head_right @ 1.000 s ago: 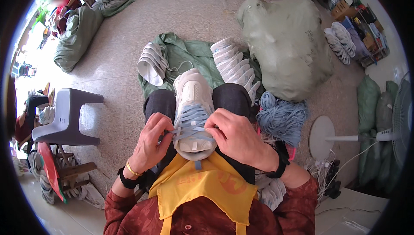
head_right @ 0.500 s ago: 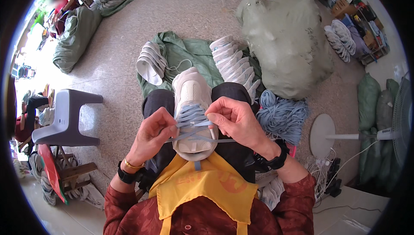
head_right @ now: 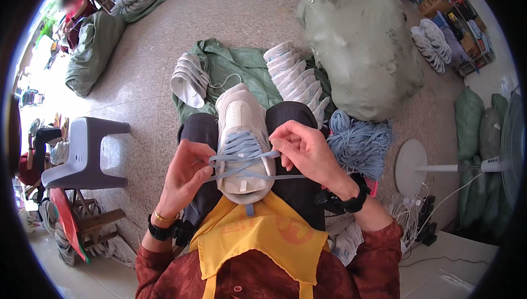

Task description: The person laces a shoe by hand, threading a blue lace through the eyelets and pulling it tight. They repeatedly thread the lace through the openings, tightening it as they progress up the shoe.

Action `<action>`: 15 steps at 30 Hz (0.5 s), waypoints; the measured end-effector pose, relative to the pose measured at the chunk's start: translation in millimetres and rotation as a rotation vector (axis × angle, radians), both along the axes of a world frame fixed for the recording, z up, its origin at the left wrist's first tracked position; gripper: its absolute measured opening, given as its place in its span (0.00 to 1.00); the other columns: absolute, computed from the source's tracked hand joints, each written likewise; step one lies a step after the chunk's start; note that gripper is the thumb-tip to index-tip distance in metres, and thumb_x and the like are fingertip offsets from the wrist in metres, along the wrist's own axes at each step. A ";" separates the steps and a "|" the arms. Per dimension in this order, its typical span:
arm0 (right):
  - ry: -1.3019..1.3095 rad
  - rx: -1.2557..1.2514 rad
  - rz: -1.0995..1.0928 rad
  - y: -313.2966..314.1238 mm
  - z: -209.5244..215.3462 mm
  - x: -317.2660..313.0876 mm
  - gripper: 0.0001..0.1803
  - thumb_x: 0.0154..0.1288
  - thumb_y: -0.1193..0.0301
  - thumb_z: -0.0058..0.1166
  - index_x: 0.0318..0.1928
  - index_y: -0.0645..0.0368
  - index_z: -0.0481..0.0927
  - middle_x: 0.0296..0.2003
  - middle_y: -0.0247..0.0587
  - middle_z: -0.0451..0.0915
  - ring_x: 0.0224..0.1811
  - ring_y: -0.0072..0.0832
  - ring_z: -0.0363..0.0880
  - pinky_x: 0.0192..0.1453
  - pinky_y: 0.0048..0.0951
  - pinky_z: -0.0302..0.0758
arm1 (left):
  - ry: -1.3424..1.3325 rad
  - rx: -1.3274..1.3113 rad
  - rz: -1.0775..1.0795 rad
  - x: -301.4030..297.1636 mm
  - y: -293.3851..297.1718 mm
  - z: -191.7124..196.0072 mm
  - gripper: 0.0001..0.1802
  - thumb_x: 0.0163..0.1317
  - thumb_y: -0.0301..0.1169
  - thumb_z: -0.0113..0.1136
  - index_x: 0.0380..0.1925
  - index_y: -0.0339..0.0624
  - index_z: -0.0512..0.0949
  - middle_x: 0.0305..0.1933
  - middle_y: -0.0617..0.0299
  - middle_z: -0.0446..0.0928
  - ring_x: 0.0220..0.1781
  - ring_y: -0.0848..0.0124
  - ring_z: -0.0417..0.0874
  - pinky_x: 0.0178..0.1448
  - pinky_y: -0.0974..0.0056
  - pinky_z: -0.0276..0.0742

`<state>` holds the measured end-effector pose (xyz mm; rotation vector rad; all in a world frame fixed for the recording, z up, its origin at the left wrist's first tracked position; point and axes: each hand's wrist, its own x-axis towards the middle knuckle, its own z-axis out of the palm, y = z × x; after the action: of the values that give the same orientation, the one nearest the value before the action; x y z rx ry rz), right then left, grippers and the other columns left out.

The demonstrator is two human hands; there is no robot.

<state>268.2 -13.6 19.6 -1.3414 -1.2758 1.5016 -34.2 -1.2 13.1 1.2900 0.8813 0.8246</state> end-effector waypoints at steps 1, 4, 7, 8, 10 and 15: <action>0.041 0.018 -0.037 -3.8 -1.0 0.9 0.08 0.78 0.71 0.59 0.48 0.64 0.80 0.36 0.36 0.85 0.28 0.14 0.79 0.30 0.18 0.78 | 0.002 -0.004 0.004 -0.9 -4.6 -0.2 0.14 0.69 0.19 0.63 0.51 0.37 0.72 0.50 0.62 0.74 0.51 0.76 0.77 0.55 0.68 0.79; 0.031 0.008 -0.116 -18.3 -3.2 7.7 0.09 0.76 0.70 0.62 0.48 0.62 0.80 0.33 0.31 0.82 0.27 0.13 0.79 0.29 0.17 0.76 | 0.045 0.014 0.024 -3.7 -18.6 -4.1 0.17 0.67 0.18 0.65 0.52 0.36 0.71 0.52 0.61 0.73 0.51 0.75 0.77 0.57 0.68 0.80; -0.088 -0.058 -0.054 -35.7 0.0 19.0 0.10 0.72 0.72 0.67 0.46 0.62 0.80 0.33 0.32 0.84 0.26 0.13 0.80 0.28 0.17 0.74 | 0.142 -0.031 0.040 -8.5 -28.5 -4.3 0.17 0.68 0.19 0.64 0.52 0.38 0.70 0.51 0.63 0.73 0.49 0.75 0.78 0.58 0.68 0.78; -0.189 -0.086 0.027 -40.3 5.3 19.5 0.10 0.70 0.73 0.68 0.46 0.62 0.81 0.33 0.32 0.85 0.25 0.12 0.80 0.27 0.17 0.74 | 0.249 0.029 0.014 -12.5 -29.8 -5.7 0.16 0.68 0.19 0.65 0.50 0.38 0.70 0.46 0.64 0.74 0.44 0.76 0.78 0.52 0.69 0.79; -0.321 0.064 0.081 -47.7 13.4 11.2 0.16 0.63 0.76 0.72 0.47 0.62 0.81 0.34 0.35 0.87 0.23 0.13 0.80 0.27 0.21 0.75 | 0.352 0.091 -0.018 -12.8 -29.4 -3.4 0.15 0.67 0.18 0.65 0.49 0.38 0.71 0.41 0.64 0.75 0.40 0.77 0.79 0.46 0.70 0.79; -0.511 0.279 0.112 -56.0 16.2 4.4 0.15 0.61 0.77 0.72 0.47 0.60 0.81 0.32 0.36 0.84 0.24 0.19 0.80 0.27 0.23 0.75 | 0.550 0.478 0.005 -3.0 -24.6 13.0 0.09 0.62 0.17 0.66 0.38 0.36 0.76 0.33 0.58 0.74 0.27 0.69 0.80 0.31 0.64 0.75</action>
<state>272.6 -69.6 35.7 -1.5345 -1.8294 1.0255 -37.2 -25.8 26.1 1.9932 1.1567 0.7153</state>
